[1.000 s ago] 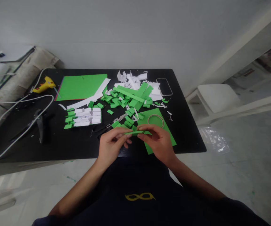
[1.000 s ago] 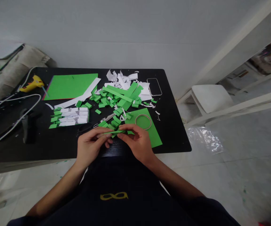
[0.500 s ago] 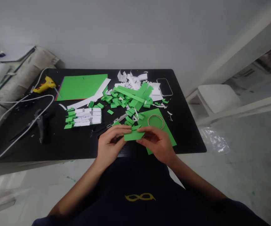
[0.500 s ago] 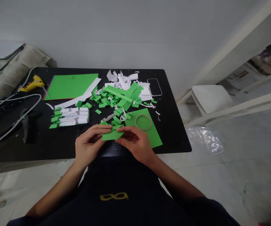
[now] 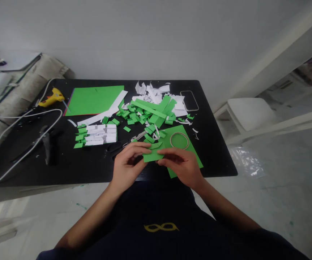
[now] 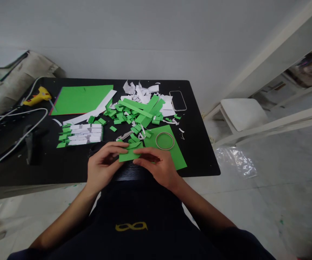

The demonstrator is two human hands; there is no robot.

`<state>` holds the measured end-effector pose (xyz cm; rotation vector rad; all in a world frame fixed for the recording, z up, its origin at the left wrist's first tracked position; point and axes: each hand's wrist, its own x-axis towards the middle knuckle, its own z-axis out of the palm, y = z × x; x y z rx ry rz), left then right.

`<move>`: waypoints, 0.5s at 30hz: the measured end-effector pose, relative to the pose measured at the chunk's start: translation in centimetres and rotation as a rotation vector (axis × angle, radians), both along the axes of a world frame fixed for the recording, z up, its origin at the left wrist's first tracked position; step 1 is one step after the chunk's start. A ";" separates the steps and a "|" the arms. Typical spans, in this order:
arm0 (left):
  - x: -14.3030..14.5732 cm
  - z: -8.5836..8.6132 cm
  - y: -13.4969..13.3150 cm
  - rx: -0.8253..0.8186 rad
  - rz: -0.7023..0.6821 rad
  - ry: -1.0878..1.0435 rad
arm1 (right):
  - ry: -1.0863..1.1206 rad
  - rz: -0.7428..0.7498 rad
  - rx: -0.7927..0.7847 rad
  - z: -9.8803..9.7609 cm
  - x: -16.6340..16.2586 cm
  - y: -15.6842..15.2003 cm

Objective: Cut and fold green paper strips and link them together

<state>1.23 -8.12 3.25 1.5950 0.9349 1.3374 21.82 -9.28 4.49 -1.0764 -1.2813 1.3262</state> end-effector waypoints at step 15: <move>0.6 -0.3 0.0 -0.069 -0.063 -0.034 | -0.104 -0.165 0.187 -0.2 -0.1 0.2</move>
